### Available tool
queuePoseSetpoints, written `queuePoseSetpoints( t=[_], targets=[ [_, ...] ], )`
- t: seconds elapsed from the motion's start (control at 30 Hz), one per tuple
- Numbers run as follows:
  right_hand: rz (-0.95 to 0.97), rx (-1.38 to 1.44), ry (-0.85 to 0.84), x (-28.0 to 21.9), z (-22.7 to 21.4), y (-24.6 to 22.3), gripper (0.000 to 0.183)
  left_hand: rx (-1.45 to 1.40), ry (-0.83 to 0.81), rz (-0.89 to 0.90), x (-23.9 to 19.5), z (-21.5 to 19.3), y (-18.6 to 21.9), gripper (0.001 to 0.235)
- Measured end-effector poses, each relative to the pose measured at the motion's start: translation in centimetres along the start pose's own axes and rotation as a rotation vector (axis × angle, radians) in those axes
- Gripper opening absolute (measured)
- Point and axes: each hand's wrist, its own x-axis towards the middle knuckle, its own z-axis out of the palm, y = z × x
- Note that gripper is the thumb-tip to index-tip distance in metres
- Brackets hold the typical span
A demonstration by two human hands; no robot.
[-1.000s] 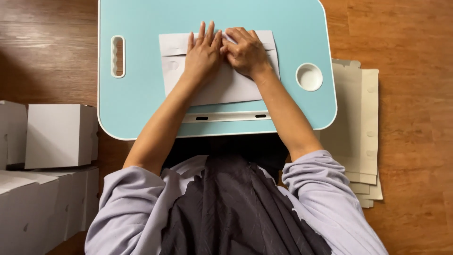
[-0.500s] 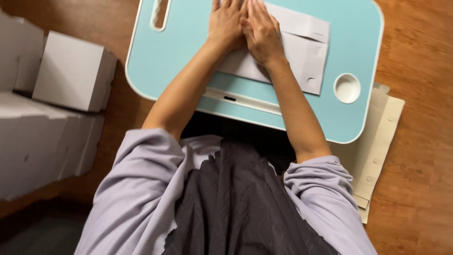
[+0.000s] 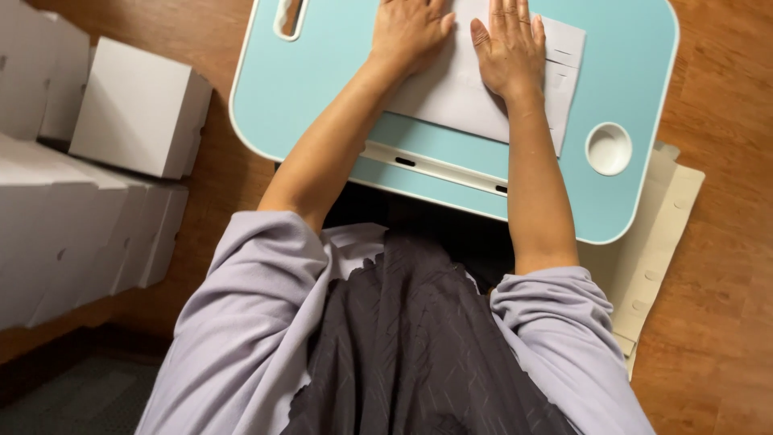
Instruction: Assembling a cardboard box by folding and tucking flaps on a lap desk.
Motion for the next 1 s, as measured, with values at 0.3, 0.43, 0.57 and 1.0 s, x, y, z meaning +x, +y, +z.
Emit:
queuePoseSetpoints(
  t=[0.3, 0.43, 0.57, 1.0],
  targets=[
    [0.251, -0.024, 0.061, -1.1, -0.6, 6.5, 0.072, -0.041, -0.262, -0.051, -0.1, -4.2, 0.8, 0.062],
    [0.351, -0.049, 0.068, -0.5, -0.1, 4.8, 0.076, -0.028, -0.381, -0.113, 0.4, -5.8, 1.3, 0.065],
    [0.164, -0.053, -0.028, -0.7, -0.3, -2.0, 0.071, -0.054, -0.439, -0.144, 0.3, -5.8, 1.6, 0.066],
    [0.373, 0.049, 0.114, 0.2, 1.3, 6.1, 0.071, -0.083, -0.432, -0.158, 0.6, -4.2, 2.0, 0.065]
  ],
)
